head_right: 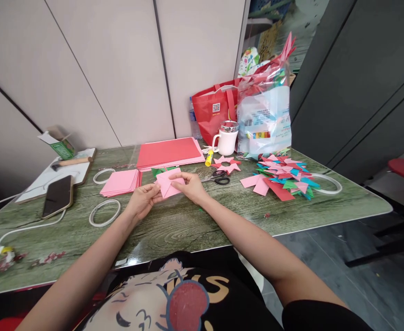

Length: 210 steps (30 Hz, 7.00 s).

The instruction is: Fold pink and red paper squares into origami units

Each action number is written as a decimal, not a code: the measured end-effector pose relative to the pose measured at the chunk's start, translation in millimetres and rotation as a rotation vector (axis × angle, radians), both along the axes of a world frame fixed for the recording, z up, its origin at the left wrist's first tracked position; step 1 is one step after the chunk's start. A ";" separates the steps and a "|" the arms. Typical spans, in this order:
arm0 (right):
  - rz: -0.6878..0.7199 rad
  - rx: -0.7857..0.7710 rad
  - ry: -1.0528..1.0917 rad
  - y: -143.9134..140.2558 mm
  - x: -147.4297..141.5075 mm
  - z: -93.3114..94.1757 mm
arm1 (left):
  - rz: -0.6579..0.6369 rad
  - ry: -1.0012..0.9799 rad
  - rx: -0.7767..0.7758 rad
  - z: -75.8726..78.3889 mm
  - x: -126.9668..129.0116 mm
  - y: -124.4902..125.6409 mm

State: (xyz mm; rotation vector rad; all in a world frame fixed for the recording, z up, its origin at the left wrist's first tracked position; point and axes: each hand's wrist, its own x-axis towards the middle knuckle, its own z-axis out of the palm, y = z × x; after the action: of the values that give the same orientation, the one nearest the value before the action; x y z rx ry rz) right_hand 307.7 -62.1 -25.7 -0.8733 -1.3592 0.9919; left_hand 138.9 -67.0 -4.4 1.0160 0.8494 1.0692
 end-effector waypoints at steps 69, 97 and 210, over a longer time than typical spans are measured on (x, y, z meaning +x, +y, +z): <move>-0.050 0.165 -0.171 -9.8 -3.3 12.1 | 0.189 0.127 0.342 0.6 3.1 -3.3; -0.004 0.114 -0.207 -7.5 -2.2 10.3 | 0.090 0.136 0.294 7.5 -0.1 -4.1; 0.024 -0.085 0.203 0.6 -2.4 3.3 | -0.135 0.212 0.159 7.9 -0.2 -9.1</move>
State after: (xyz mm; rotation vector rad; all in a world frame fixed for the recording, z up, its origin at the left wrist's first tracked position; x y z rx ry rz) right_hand 305.4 -61.5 -22.4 -0.7979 -1.1650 1.1323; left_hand 138.6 -76.1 3.5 1.3198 0.8614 0.9361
